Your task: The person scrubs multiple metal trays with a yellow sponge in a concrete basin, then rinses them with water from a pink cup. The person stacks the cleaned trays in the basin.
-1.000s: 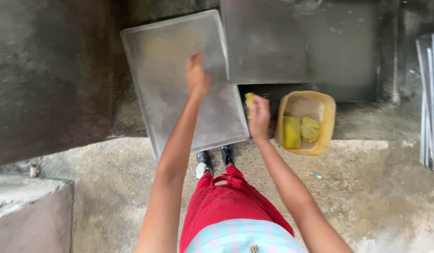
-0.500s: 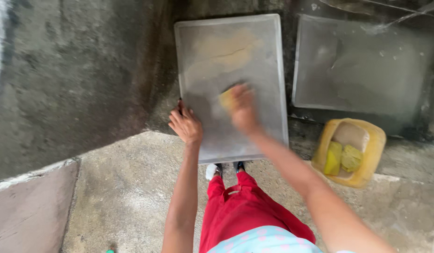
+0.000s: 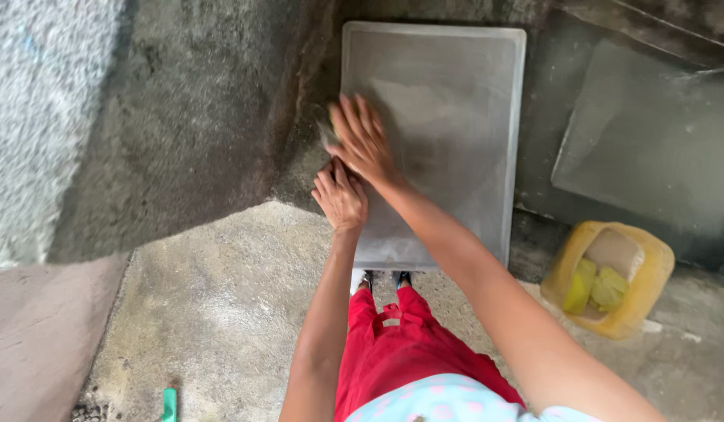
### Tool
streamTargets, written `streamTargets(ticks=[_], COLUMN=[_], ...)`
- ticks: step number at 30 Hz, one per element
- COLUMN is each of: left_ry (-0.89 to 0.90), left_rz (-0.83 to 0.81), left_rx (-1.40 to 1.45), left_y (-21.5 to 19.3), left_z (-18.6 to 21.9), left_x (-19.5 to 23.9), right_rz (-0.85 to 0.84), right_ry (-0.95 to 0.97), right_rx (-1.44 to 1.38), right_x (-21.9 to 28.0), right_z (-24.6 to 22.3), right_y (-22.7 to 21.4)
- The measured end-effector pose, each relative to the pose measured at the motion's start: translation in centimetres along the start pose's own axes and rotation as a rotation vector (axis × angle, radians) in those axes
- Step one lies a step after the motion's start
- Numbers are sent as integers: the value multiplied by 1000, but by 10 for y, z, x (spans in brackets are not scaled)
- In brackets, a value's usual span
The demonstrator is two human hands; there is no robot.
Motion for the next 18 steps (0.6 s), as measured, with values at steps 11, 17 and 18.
streamTargets(ticks=[11,17,18], left_ry=[75,-36,-37], left_rz=[-112,-210,-208], left_rx=[127,12,2], left_y=[13,8,7], left_z=[-45,-33,-30], left_x=[-30,-33,-33], right_rz=[-103,-104,-114], right_ry=[435,377,462], right_rx=[41,17,-63], right_x=[126,226,234], right_z=[13,-101,-71], right_y=[-12,-69,-92])
Point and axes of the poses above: each hand's wrist, its own x-axis away from the middle knuckle, its own y-axis out of the palm, z = x × y, the point moved 3 cm from there along -x, towards the middle knuckle, and after that the axes turned 14 degrees about y, right-handed, at the moved point
